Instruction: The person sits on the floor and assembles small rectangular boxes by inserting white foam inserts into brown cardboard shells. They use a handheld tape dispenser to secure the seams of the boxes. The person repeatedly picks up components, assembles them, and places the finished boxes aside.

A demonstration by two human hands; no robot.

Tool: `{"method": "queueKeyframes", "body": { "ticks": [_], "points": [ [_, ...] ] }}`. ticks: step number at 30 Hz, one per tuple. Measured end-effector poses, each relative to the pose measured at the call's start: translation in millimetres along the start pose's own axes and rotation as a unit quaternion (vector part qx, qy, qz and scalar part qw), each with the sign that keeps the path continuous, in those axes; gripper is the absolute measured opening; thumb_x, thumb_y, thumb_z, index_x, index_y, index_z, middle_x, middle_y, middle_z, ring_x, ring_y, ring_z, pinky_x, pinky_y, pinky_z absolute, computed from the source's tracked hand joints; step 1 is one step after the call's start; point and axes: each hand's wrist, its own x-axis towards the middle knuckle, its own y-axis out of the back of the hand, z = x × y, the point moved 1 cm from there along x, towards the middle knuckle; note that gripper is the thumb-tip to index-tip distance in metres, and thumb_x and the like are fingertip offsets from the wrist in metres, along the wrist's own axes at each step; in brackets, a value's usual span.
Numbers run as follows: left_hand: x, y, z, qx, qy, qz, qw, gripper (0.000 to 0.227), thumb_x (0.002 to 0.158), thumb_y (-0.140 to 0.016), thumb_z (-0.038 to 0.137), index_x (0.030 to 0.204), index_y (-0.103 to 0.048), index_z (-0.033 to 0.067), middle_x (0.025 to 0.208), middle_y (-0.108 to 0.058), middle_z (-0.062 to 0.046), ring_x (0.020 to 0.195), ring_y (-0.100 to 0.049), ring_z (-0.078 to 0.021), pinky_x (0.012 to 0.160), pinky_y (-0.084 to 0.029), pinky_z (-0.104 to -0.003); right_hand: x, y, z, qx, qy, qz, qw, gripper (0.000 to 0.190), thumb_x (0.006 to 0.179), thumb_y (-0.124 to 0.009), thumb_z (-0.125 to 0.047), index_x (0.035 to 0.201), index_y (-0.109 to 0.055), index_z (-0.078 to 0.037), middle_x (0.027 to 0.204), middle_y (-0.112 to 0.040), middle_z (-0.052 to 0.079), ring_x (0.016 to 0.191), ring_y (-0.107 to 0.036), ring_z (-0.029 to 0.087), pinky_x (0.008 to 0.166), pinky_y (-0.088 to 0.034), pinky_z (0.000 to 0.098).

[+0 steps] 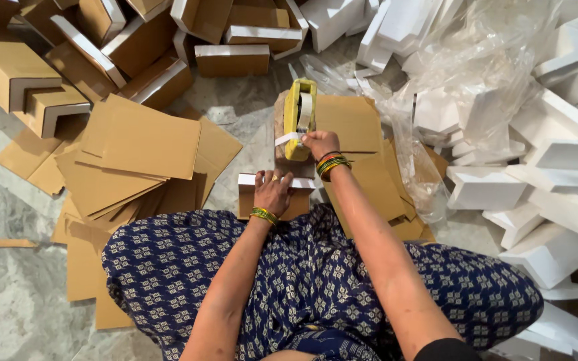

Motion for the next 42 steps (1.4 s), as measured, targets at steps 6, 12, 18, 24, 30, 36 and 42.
{"method": "queueKeyframes", "body": {
  "ticks": [6,12,18,24,30,36,42],
  "points": [
    [-0.7,-2.0,-1.4,-0.006,0.003,0.015,1.000,0.041,0.082,-0.073,0.025,0.121,-0.061,0.0182,0.115,-0.062,-0.010,0.119,-0.054,-0.0312,0.111,-0.029,-0.052,-86.5,22.4,-18.3,0.073,-0.034,-0.007,0.997,0.022,0.080,-0.079,-0.011,0.101,-0.076,-0.005,0.092,-0.078,0.002,0.078,-0.071,0.008,0.073,-0.060,0.0245],
    [1.0,-3.4,0.0,0.009,0.007,0.012,1.000,0.042,0.084,-0.072,0.027,0.123,-0.061,0.0175,0.116,-0.062,-0.010,0.119,-0.053,-0.0319,0.112,-0.028,-0.053,-178.4,-1.5,61.1,-0.019,-0.108,-0.085,0.990,0.023,0.083,-0.083,-0.011,0.105,-0.079,-0.006,0.098,-0.079,0.006,0.085,-0.070,0.013,0.079,-0.055,0.0287],
    [5.8,7.0,4.6,-0.001,0.019,-0.019,1.000,0.047,0.081,-0.074,0.029,0.123,-0.060,0.0137,0.119,-0.061,-0.011,0.123,-0.050,-0.0327,0.112,-0.026,-0.054,-142.5,-18.6,96.4,-0.114,-0.103,-0.009,0.988,0.025,0.079,-0.085,-0.008,0.103,-0.080,-0.003,0.100,-0.080,0.010,0.089,-0.075,0.019,0.086,-0.057,0.0324],
    [12.7,3.3,12.6,-0.009,0.089,-0.054,0.994,0.055,0.074,-0.081,0.038,0.119,-0.060,0.0136,0.120,-0.060,-0.010,0.124,-0.050,-0.0321,0.113,-0.025,-0.054,-138.5,-28.1,112.6,0.016,-0.178,-0.016,0.984,0.021,0.080,-0.081,-0.003,0.100,-0.076,0.001,0.089,-0.079,0.016,0.080,-0.075,0.027,0.077,-0.061,0.0398],
    [11.0,-9.9,5.3,0.054,0.051,-0.008,0.997,0.058,0.068,-0.080,0.032,0.119,-0.060,0.0158,0.121,-0.060,-0.007,0.120,-0.051,-0.0288,0.112,-0.027,-0.052,-145.4,-8.1,78.5,-0.062,-0.049,0.189,0.979,0.025,0.083,-0.076,-0.008,0.106,-0.074,-0.001,0.095,-0.077,0.010,0.085,-0.074,0.018,0.078,-0.058,0.0295],
    [8.0,-12.7,0.2,0.048,0.038,-0.022,0.998,0.057,0.076,-0.079,0.038,0.123,-0.059,0.0134,0.118,-0.059,-0.009,0.118,-0.052,-0.0288,0.111,-0.027,-0.053,-73.7,-6.2,63.2,0.046,-0.025,-0.023,0.998,0.030,0.089,-0.079,-0.027,0.106,-0.078,-0.002,0.091,-0.076,0.002,0.080,-0.068,0.010,0.073,-0.056,0.0282],
    [8.5,-15.3,1.2,0.052,0.042,-0.026,0.997,0.057,0.074,-0.078,0.040,0.122,-0.060,0.0151,0.118,-0.061,-0.009,0.118,-0.052,-0.0284,0.110,-0.027,-0.052,-0.6,-17.7,115.5,-0.474,0.134,-0.283,0.823,0.042,0.100,-0.058,-0.050,0.102,-0.081,-0.014,0.099,-0.079,0.005,0.090,-0.074,0.017,0.080,-0.057,0.0344]
  ]
}}
